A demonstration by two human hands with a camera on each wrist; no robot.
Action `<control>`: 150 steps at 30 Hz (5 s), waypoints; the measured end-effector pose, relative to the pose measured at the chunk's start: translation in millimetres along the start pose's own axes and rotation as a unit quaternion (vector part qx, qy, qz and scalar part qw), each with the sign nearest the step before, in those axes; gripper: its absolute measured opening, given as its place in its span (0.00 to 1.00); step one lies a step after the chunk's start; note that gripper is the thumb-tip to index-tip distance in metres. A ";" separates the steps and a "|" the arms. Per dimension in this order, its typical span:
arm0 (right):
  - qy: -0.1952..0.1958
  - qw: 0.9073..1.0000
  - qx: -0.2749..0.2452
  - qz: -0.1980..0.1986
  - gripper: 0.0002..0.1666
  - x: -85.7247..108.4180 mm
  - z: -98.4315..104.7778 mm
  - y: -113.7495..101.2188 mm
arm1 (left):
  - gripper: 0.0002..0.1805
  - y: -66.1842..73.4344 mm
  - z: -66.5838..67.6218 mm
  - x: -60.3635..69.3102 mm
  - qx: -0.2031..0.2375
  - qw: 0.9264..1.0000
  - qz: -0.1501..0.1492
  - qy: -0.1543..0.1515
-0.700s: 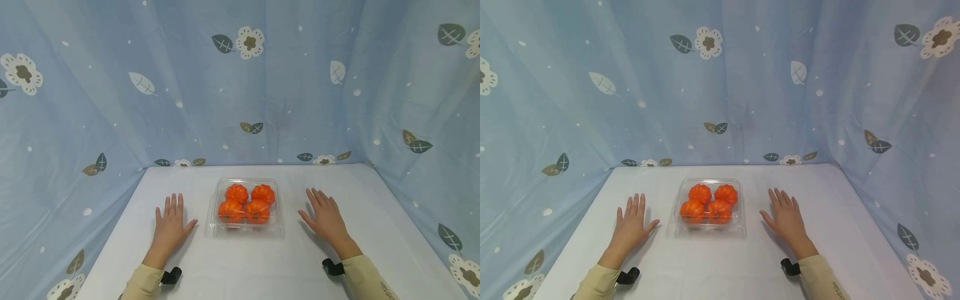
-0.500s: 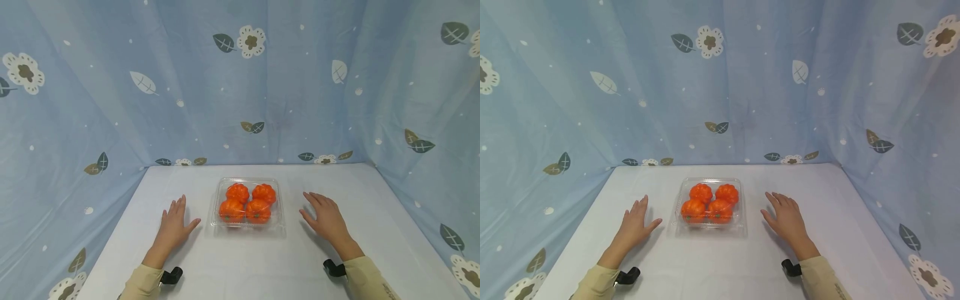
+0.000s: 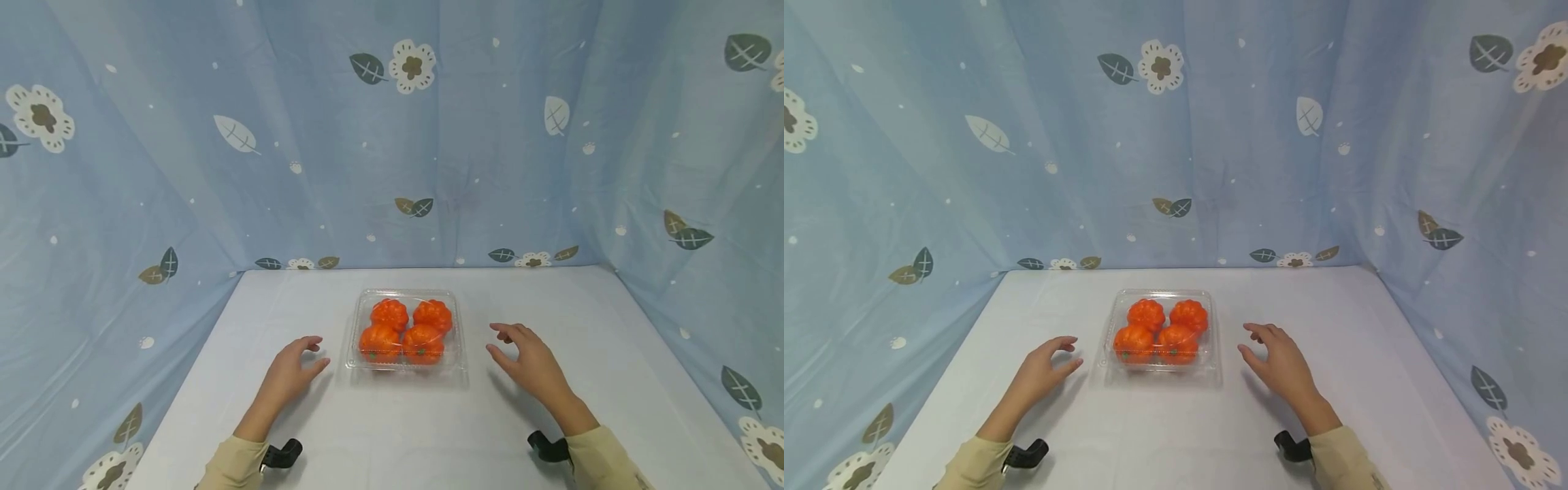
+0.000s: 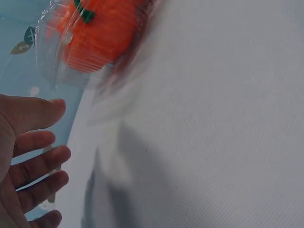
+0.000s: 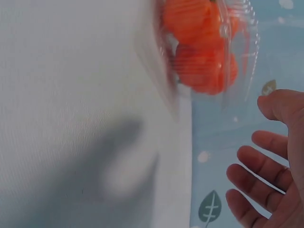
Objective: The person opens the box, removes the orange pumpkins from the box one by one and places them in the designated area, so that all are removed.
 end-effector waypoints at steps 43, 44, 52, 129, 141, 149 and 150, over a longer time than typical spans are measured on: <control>-0.007 0.991 -0.055 0.121 0.16 -1.3 -27.4 -89.9 | 0.22 14.0 -23.6 1.5 0.103 0.992 -0.062 -0.028; -0.008 0.991 -0.056 0.123 0.16 -1.8 -28.5 -92.4 | 0.24 14.4 -23.9 1.4 0.103 0.992 -0.063 -0.029; -0.029 0.987 -0.068 0.146 0.14 -7.1 -39.1 -112.0 | 0.31 15.6 -26.7 -0.9 0.123 0.990 -0.065 -0.033; -0.056 0.956 0.159 0.239 0.15 -64.7 -97.6 -176.8 | 0.32 23.4 -36.8 1.5 0.239 0.965 -0.094 -0.047; -0.043 0.954 0.165 0.246 0.15 -64.7 -99.3 -175.3 | 0.33 23.1 -38.7 1.5 0.238 0.966 -0.096 -0.043; -0.038 0.955 0.164 0.245 0.13 -65.3 -100.4 -174.3 | 0.33 23.8 -40.3 0.8 0.245 0.965 -0.087 -0.043; -0.036 0.955 0.163 0.246 0.13 -65.3 -100.5 -174.3 | 0.33 24.3 -40.3 1.0 0.243 0.965 -0.086 -0.042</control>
Point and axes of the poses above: each hand's wrist, its own x-axis away from the middle knuckle, its own z-axis out of the back of the hand, y = z × x, the point moved 1 cm from there along -x, towards the middle knuckle, and after that the axes turned 11 degrees about -y, right-handed, at the moved point
